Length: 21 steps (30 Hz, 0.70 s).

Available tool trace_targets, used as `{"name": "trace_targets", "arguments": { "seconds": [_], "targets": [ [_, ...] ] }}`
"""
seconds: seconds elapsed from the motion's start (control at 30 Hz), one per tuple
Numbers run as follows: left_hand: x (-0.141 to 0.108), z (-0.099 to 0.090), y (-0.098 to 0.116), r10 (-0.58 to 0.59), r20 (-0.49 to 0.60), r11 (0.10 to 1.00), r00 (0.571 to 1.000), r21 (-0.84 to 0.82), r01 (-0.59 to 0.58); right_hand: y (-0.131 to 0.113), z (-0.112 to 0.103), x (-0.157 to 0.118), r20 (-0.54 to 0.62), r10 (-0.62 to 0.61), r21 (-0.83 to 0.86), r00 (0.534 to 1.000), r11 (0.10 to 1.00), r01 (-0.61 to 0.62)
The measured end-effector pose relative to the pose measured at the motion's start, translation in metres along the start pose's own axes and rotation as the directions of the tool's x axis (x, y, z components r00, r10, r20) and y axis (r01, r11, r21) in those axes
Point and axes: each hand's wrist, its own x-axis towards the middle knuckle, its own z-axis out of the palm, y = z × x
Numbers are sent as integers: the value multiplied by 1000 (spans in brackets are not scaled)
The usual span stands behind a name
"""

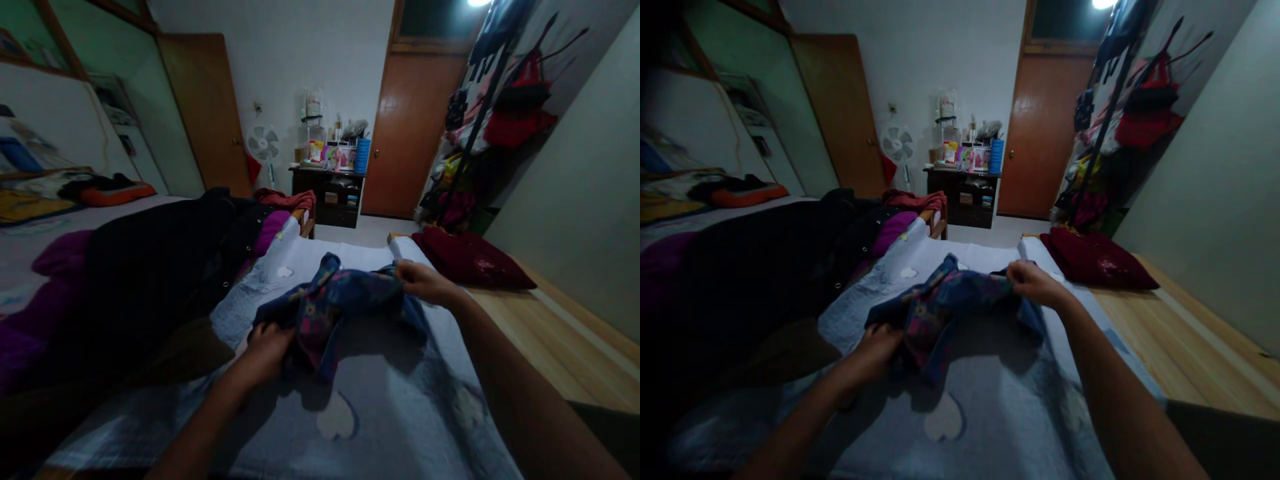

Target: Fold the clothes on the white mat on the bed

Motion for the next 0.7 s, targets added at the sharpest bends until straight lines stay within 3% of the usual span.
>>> {"name": "trace_targets", "arguments": {
  "seconds": [0.07,0.13,0.23,0.3,0.37,0.43,0.5,0.6,0.7],
  "targets": [
    [-5,-4,-2,63,107,988,992,-150,-47,11,6,-25,298,106,-122,949,990,-73],
    [-1,-13,3,83,82,961,993,-270,-58,17,14,-36,378,222,-223,899,964,-144],
    [20,-23,18,25,-179,964,984,-256,-71,11,35,-31,202,253,-257,946,946,-198],
    [37,-20,28,62,-242,984,968,-149,-100,-1,58,-22,115,182,-235,977,960,-151],
    [52,-9,33,104,-116,993,988,-50,-110,-13,87,-15,149,163,-245,975,962,-124],
    [63,4,33,71,30,997,997,-8,-71,-21,114,-12,106,211,-319,972,933,-168],
    [68,13,28,45,64,997,997,-61,-41,-21,129,-15,54,223,-335,973,922,-193],
    [68,14,18,44,-89,951,995,-301,-69,-13,120,-26,-44,146,-209,988,966,-152],
    [64,7,5,-99,-245,854,964,-518,-43,-2,82,-49,-293,134,13,947,991,-136]
  ]
}}
